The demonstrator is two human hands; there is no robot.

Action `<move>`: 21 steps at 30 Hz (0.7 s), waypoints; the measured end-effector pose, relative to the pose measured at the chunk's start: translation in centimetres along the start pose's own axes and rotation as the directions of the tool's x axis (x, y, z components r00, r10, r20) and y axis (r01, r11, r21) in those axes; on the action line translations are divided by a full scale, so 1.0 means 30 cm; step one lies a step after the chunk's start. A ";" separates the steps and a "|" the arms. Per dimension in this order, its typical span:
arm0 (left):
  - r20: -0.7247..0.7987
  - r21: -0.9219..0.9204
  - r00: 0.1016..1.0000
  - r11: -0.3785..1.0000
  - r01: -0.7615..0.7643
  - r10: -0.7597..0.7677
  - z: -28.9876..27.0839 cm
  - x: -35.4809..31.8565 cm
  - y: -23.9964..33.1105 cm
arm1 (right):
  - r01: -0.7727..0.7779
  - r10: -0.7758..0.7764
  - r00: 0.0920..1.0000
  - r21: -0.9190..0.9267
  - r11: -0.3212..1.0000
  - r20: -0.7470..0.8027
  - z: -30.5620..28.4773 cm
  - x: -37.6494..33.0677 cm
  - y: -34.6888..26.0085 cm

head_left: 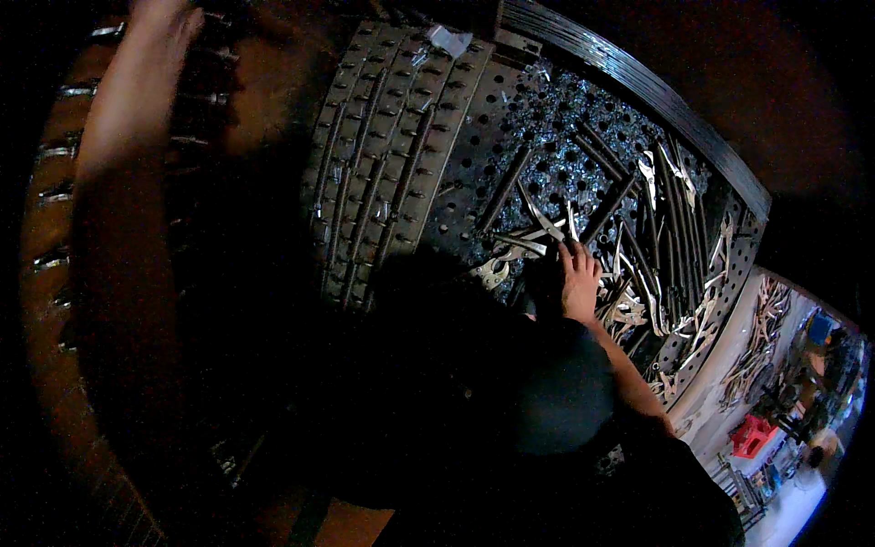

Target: The person uses locking pliers to pick up various hand tools from a metal grate and hang them onto hooks on a wooden board.

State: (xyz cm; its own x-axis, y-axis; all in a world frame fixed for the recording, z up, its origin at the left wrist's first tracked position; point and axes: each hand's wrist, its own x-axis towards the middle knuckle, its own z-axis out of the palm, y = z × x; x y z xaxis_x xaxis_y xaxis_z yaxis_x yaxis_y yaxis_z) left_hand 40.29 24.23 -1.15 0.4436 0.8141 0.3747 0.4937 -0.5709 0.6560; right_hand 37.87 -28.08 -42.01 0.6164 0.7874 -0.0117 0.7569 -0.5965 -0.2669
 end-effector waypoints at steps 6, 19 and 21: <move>0.154 -0.092 0.977 0.983 0.161 -0.145 -0.049 -0.044 -0.019 | 0.127 -0.128 0.991 0.013 0.992 0.045 -0.060 0.048 0.045; 0.662 -0.336 0.749 0.900 0.278 0.016 -0.371 -0.866 -0.295 | 0.667 -0.679 0.732 -0.256 0.700 0.050 -0.494 0.438 -0.021; 0.647 -0.348 0.762 0.905 0.247 0.041 -0.428 -0.929 -0.258 | 0.636 -0.630 0.769 -0.237 0.735 0.108 -0.751 0.497 -0.206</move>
State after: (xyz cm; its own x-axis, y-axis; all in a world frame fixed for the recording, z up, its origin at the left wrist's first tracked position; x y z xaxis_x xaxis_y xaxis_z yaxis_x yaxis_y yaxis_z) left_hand 14.50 7.32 -8.25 0.8417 0.5284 -0.1114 0.2959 -0.2787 0.9137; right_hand 47.29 -16.16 -18.82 -0.0266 0.9981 0.0555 0.9994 0.0252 0.0253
